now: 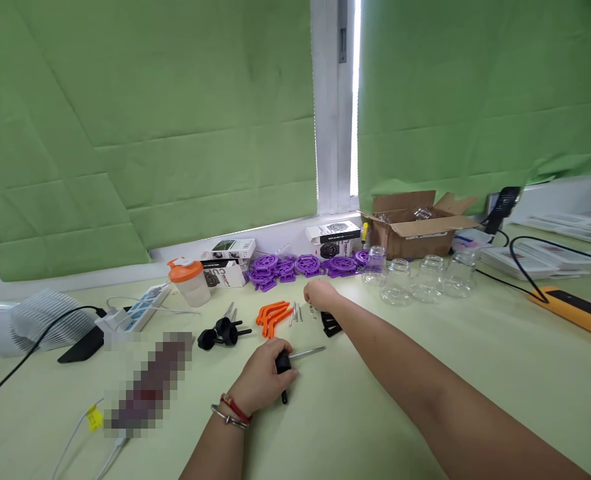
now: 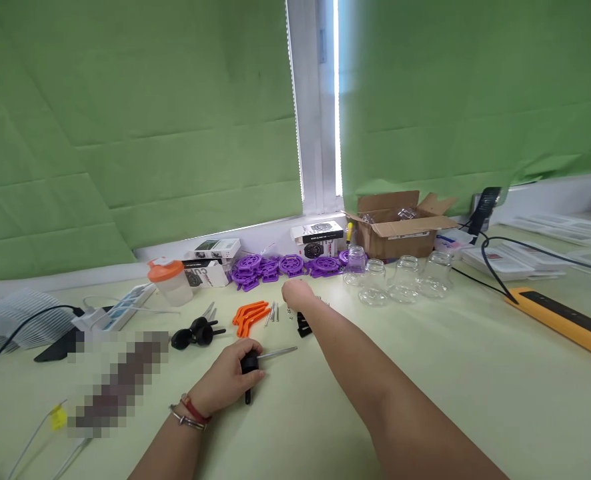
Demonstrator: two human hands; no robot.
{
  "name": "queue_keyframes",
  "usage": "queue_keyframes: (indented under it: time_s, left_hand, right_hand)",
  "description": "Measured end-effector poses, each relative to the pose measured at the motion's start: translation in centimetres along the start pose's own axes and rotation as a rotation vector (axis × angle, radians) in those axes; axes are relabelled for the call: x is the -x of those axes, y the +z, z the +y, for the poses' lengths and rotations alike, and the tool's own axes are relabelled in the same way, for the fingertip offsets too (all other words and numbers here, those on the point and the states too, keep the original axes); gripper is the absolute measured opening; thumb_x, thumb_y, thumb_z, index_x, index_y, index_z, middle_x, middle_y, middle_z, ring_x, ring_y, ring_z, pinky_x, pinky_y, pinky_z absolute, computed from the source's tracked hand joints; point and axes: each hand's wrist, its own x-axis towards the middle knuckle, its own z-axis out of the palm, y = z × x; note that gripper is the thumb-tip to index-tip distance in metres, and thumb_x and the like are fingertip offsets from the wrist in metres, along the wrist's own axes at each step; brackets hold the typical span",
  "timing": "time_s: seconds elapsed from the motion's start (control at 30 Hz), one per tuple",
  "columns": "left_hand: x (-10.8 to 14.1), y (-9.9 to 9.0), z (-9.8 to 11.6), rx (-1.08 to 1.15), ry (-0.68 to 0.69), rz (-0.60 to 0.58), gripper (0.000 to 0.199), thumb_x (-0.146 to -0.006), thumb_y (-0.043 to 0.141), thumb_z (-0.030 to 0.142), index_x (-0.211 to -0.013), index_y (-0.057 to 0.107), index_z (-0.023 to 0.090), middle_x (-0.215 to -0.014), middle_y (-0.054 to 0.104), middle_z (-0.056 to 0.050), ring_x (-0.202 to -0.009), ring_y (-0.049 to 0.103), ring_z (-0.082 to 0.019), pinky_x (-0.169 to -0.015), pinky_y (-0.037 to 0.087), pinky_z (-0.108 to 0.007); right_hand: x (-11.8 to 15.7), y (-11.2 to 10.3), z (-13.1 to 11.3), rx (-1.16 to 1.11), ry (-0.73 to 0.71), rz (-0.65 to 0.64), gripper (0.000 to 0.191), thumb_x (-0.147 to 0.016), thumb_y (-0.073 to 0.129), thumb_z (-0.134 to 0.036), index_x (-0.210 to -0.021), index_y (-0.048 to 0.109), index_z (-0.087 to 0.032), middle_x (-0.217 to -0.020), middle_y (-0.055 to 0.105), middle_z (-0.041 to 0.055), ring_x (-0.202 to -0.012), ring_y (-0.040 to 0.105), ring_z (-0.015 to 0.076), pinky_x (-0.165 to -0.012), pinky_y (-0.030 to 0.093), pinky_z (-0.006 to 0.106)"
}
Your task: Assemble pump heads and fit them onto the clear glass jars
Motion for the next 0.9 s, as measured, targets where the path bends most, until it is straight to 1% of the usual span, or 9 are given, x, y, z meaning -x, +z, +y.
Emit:
queue_keyframes:
  time_s: [0.17, 0.27, 0.33, 0.47, 0.57, 0.67, 0.77, 0.83, 0.9]
  left_hand:
    - [0.0, -0.1, -0.2, 0.003, 0.0, -0.017, 0.026, -0.064, 0.063, 0.025, -0.089, 0.061, 0.021, -0.089, 0.06, -0.004, -0.082, 0.052, -0.02, -0.074, 0.039, -0.03]
    - [-0.1, -0.1, -0.3, 0.007, -0.014, -0.005, 0.027, -0.064, 0.064, 0.026, -0.091, 0.06, 0.021, -0.092, 0.06, -0.004, -0.085, 0.052, -0.021, -0.076, 0.039, -0.031]
    - [-0.1, -0.2, -0.4, 0.009, -0.015, 0.007, 0.028, -0.065, 0.064, 0.027, -0.092, 0.059, 0.02, -0.094, 0.059, -0.005, -0.087, 0.052, -0.021, -0.078, 0.04, -0.032]
    - [-0.1, -0.4, -0.7, 0.024, -0.007, 0.023, 0.031, -0.068, 0.064, 0.034, -0.094, 0.057, 0.02, -0.093, 0.058, -0.005, -0.086, 0.052, -0.02, -0.076, 0.04, -0.031]
    - [-0.1, -0.5, -1.2, 0.063, -0.029, 0.055, 0.034, -0.071, 0.063, 0.042, -0.096, 0.057, 0.02, -0.093, 0.058, -0.005, -0.08, 0.052, -0.019, -0.069, 0.04, -0.029]
    - [-0.2, -0.4, -1.7, 0.095, -0.04, 0.096, 0.031, -0.077, 0.055, 0.047, -0.091, 0.057, 0.019, -0.085, 0.057, -0.003, -0.074, 0.05, -0.017, -0.064, 0.038, -0.027]
    - [-0.4, -0.5, -1.8, 0.105, -0.014, 0.114, 0.033, -0.084, 0.043, 0.049, -0.077, 0.055, 0.019, -0.073, 0.051, 0.0, -0.069, 0.046, -0.016, -0.064, 0.037, -0.027]
    - [-0.4, -0.6, -1.7, 0.113, -0.016, 0.113, 0.037, -0.086, 0.039, 0.05, -0.071, 0.051, 0.019, -0.069, 0.048, 0.0, -0.067, 0.043, -0.015, -0.063, 0.035, -0.027]
    - [-0.3, -0.7, -1.7, 0.125, -0.024, 0.105, 0.038, -0.086, 0.039, 0.051, -0.071, 0.05, 0.018, -0.069, 0.046, 0.001, -0.067, 0.042, -0.015, -0.063, 0.035, -0.027]
  right_hand:
    - [-0.1, 0.0, 0.5, -0.05, -0.02, 0.001, 0.021, -0.062, 0.063, -0.001, -0.071, 0.072, -0.017, -0.082, 0.072, 0.0096, -0.079, 0.063, 0.0207, -0.066, 0.04, 0.024]
    - [0.4, -0.1, 1.0, -0.121, -0.014, 0.04, 0.02, -0.068, 0.06, -0.005, -0.078, 0.072, -0.017, -0.081, 0.071, 0.0078, -0.075, 0.062, 0.0186, -0.064, 0.04, 0.024]
    - [1.2, -0.3, 1.3, -0.176, -0.015, 0.085, 0.019, -0.073, 0.056, -0.008, -0.082, 0.071, -0.017, -0.083, 0.071, 0.0068, -0.076, 0.062, 0.0174, -0.065, 0.04, 0.023]
    - [4.4, -0.1, 1.8, -0.264, -0.017, 0.172, 0.02, -0.081, 0.049, -0.014, -0.085, 0.069, -0.018, -0.088, 0.07, 0.0052, -0.081, 0.06, 0.0159, -0.069, 0.041, 0.023]
    - [7.7, 0.7, 2.2, -0.304, -0.013, 0.214, 0.02, -0.084, 0.047, -0.017, -0.086, 0.067, -0.018, -0.087, 0.069, 0.0044, -0.079, 0.059, 0.0158, -0.07, 0.042, 0.024]
    - [10.8, 1.8, 2.4, -0.328, -0.057, 0.311, 0.018, -0.084, 0.047, -0.018, -0.083, 0.065, -0.019, -0.087, 0.066, 0.0047, -0.081, 0.058, 0.0166, -0.074, 0.041, 0.025]
    - [12.6, 2.6, 1.9, -0.27, -0.094, 0.366, 0.02, -0.087, 0.043, -0.018, -0.089, 0.064, -0.018, -0.09, 0.065, 0.0059, -0.083, 0.057, 0.0164, -0.075, 0.04, 0.025]
    - [13.2, 3.0, 1.3, -0.17, -0.151, 0.351, 0.023, -0.09, 0.04, -0.019, -0.089, 0.063, -0.018, -0.09, 0.063, 0.0064, -0.08, 0.057, 0.0158, -0.072, 0.039, 0.025]
    - [13.4, 3.2, 0.6, -0.038, -0.237, 0.311, 0.024, -0.091, 0.039, -0.019, -0.088, 0.063, -0.017, -0.086, 0.062, 0.0065, -0.076, 0.055, 0.0154, -0.067, 0.038, 0.025]
